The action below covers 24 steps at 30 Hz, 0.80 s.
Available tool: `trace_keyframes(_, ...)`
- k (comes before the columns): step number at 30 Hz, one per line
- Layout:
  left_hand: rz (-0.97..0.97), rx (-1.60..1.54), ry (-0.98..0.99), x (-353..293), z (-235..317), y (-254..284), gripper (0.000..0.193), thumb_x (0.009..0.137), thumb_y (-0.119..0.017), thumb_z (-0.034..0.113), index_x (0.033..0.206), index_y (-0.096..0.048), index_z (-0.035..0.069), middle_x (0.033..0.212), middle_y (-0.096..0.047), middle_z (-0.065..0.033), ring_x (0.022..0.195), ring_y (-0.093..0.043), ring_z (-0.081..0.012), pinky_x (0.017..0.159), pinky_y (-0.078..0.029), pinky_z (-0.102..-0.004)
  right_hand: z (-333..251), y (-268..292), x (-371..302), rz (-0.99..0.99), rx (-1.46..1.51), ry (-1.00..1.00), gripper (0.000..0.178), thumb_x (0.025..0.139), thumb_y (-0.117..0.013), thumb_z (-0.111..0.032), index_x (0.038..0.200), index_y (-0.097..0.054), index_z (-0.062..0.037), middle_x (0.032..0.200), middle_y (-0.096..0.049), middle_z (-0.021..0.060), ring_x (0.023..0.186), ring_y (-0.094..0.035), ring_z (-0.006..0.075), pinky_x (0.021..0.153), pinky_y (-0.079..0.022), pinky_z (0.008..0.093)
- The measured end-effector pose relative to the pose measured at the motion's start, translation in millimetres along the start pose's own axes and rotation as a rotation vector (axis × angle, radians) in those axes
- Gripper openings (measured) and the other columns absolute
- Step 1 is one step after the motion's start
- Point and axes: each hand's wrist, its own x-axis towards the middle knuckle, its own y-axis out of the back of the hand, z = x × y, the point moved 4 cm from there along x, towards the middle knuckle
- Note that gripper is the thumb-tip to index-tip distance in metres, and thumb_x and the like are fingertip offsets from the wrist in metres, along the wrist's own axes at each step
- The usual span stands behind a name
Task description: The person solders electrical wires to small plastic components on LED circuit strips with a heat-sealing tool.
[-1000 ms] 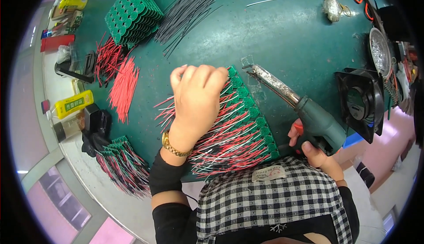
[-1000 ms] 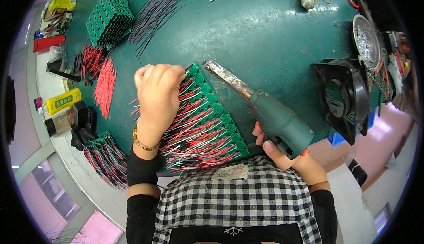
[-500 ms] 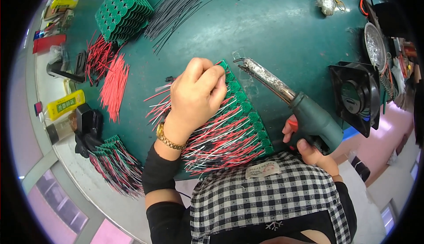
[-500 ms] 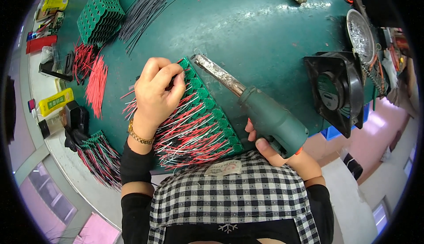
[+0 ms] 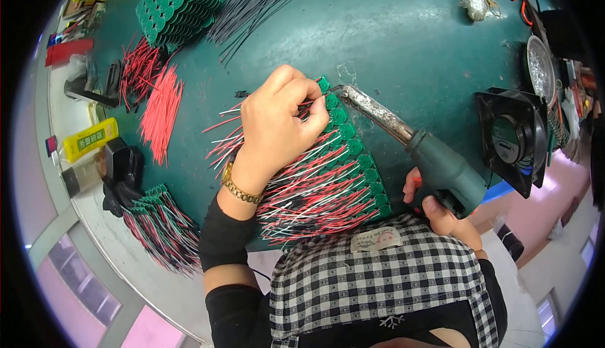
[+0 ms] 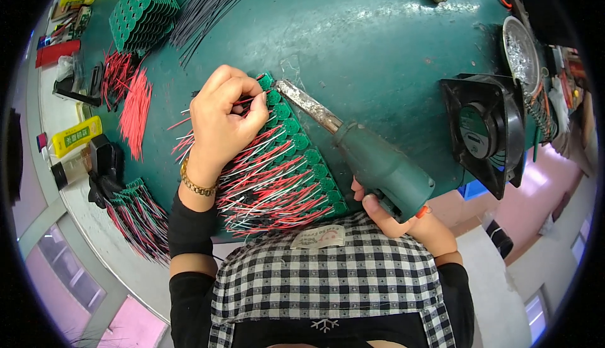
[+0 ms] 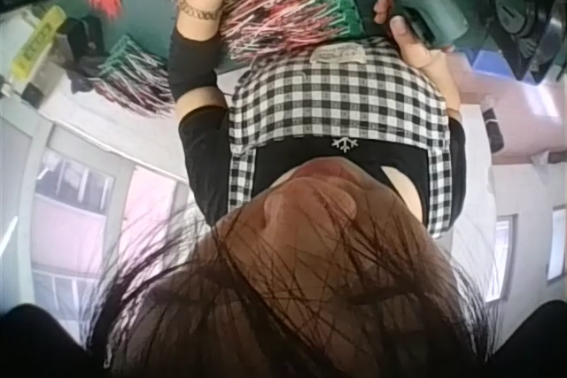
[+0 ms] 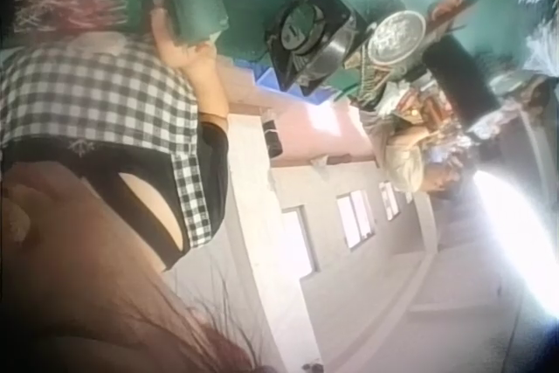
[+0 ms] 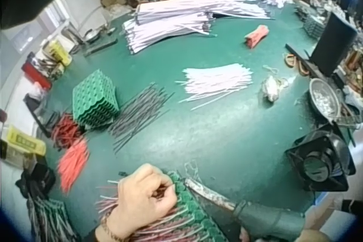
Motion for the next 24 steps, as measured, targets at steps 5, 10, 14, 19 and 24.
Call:
trace_keyframes(5,-0.006,-0.032,0.030,0.4,-1.8,0.1,0.010,0.067,-0.070,0.006,0.070,-0.061,0.009,0.073,-0.056,-0.0018,0.055,-0.056,-0.0193,0.049,-0.045,-0.0312,0.7,-1.3,-0.6,0.026,0.004,-0.040,0.045,0.088,-0.062,-0.037,0.119,-0.052,-0.0066,0.092,-0.056,0.0130,0.073,-0.056,0.0182,0.068,-0.048,0.0323)
trace_keyframes(10,-0.020,-0.031,-0.004,0.9,-2.2,0.1,0.009,0.068,-0.068,0.001,0.071,-0.062,0.006,0.074,-0.058,-0.0016,0.051,-0.051,-0.0097,0.046,-0.042,-0.0226,0.3,-2.4,-0.6,0.032,-0.003,-0.080,0.045,0.087,-0.062,-0.036,0.118,-0.051,-0.0065,0.092,-0.056,0.0131,0.073,-0.056,0.0182,0.068,-0.047,0.0318)
trace_keyframes(14,-0.015,-0.029,-0.010,1.3,-2.5,-1.0,0.009,0.068,-0.068,0.001,0.071,-0.062,0.006,0.074,-0.058,-0.0018,0.051,-0.051,-0.0107,0.046,-0.042,-0.0229,-3.0,-3.9,1.8,0.033,-0.018,-0.121,0.045,0.086,-0.062,-0.039,0.113,-0.051,-0.0054,0.091,-0.056,0.0116,0.074,-0.056,0.0172,0.068,-0.047,0.0312)
trace_keyframes(19,-0.021,-0.012,-0.010,1.1,-2.8,-0.9,0.009,0.068,-0.068,0.002,0.071,-0.061,0.006,0.074,-0.057,-0.0018,0.052,-0.052,-0.0111,0.046,-0.042,-0.0234,1.4,-0.1,3.1,0.020,-0.092,-0.196,0.049,0.082,-0.062,-0.046,0.106,-0.052,-0.0035,0.090,-0.055,0.0086,0.074,-0.055,0.0147,0.068,-0.045,0.0291)
trace_keyframes(24,-0.018,-0.011,-0.009,1.0,-1.4,-0.4,0.009,0.068,-0.069,0.001,0.071,-0.061,0.005,0.074,-0.057,-0.0020,0.052,-0.052,-0.0115,0.046,-0.043,-0.0236,-4.1,0.5,5.8,-0.054,-0.251,0.006,0.018,0.080,-0.058,-0.007,0.097,-0.062,-0.0031,0.086,-0.064,0.0051,0.069,-0.063,0.0127,0.064,-0.053,0.0279)
